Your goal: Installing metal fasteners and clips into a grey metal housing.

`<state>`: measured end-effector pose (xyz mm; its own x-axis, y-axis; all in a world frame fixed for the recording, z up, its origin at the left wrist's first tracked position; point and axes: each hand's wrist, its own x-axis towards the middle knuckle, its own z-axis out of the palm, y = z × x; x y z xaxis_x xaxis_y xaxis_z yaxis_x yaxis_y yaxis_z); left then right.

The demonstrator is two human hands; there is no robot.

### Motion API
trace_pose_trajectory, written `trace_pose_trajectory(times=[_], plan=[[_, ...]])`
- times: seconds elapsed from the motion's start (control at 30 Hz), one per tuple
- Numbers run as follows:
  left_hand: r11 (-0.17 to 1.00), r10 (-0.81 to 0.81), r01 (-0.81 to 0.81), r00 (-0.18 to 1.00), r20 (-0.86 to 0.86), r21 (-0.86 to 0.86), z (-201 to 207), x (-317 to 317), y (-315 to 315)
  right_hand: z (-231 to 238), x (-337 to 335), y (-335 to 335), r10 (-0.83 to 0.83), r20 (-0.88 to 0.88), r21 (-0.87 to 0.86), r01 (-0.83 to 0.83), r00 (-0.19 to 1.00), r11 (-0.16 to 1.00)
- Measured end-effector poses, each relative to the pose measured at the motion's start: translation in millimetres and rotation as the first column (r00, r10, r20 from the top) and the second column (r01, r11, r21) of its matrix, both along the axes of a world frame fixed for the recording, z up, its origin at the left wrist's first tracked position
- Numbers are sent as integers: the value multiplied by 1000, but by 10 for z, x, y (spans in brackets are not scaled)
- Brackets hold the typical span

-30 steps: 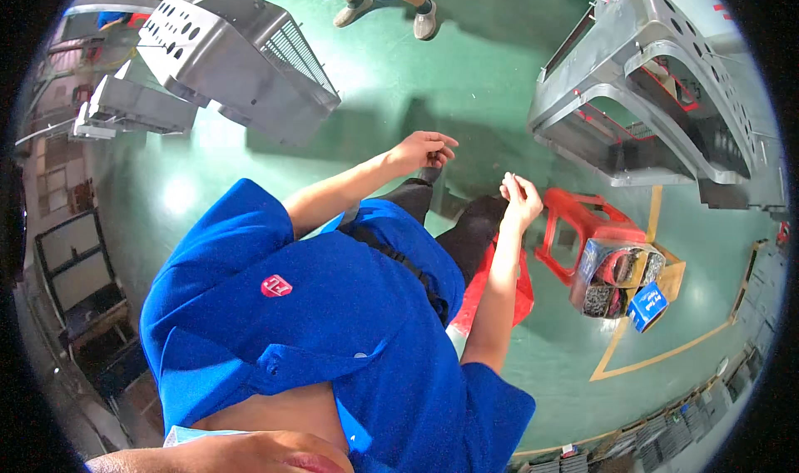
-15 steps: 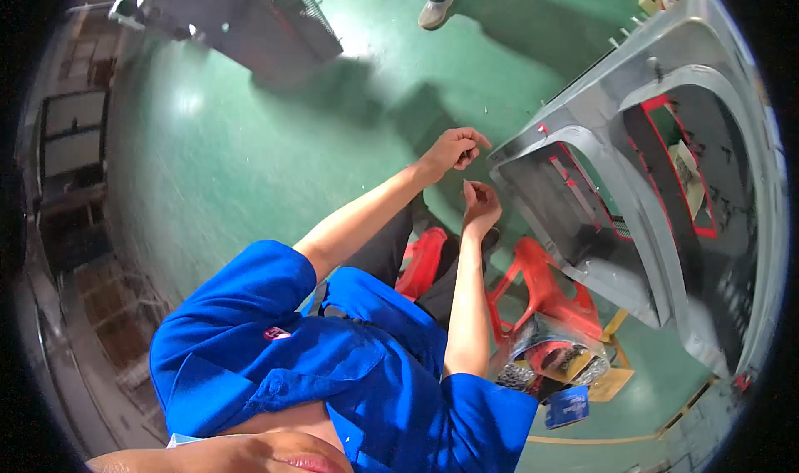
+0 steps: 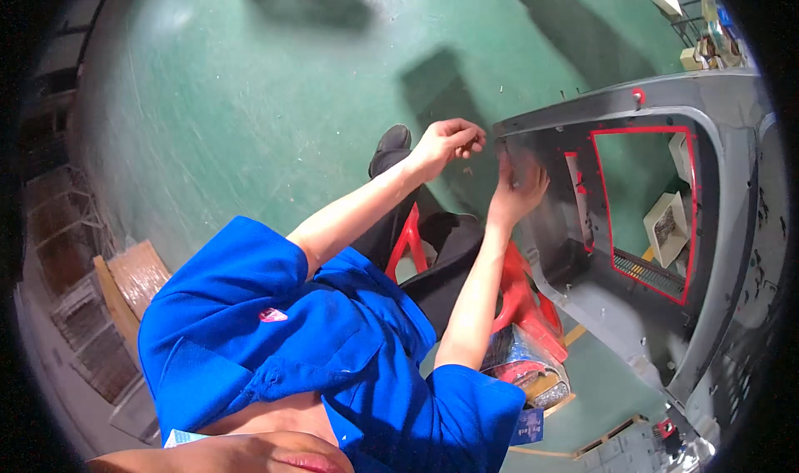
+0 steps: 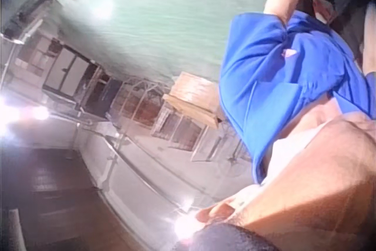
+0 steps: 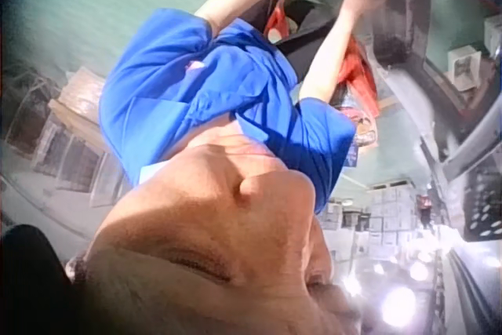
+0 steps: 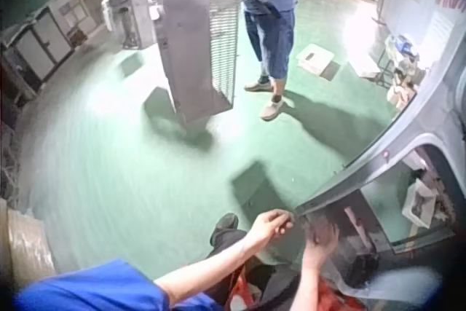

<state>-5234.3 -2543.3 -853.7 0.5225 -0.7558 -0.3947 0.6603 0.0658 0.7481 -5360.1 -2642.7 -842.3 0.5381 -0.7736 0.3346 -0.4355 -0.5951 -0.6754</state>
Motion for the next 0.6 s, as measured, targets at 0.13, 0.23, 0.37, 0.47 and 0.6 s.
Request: trace_pose_trajectory(times=[0.13,0.23,0.37,0.47,0.6], plan=[[995,90,-90,996,2,-44,-29,22,9,-432,-173,16,49,-274,-102,-80,960,992],[984,176,-176,984,8,0,-9,-45,23,-548,-232,-8,66,-275,-16,-73,959,997],[966,258,-258,965,55,4,-118,-126,119,-455,-199,171,116,-227,60,-105,967,993],[981,189,-188,982,12,-39,-176,-180,216,-397,-287,282,166,-256,116,-140,952,983],[980,200,-201,980,-10,-9,-154,-352,333,-343,-448,434,166,-255,131,-136,953,982]])
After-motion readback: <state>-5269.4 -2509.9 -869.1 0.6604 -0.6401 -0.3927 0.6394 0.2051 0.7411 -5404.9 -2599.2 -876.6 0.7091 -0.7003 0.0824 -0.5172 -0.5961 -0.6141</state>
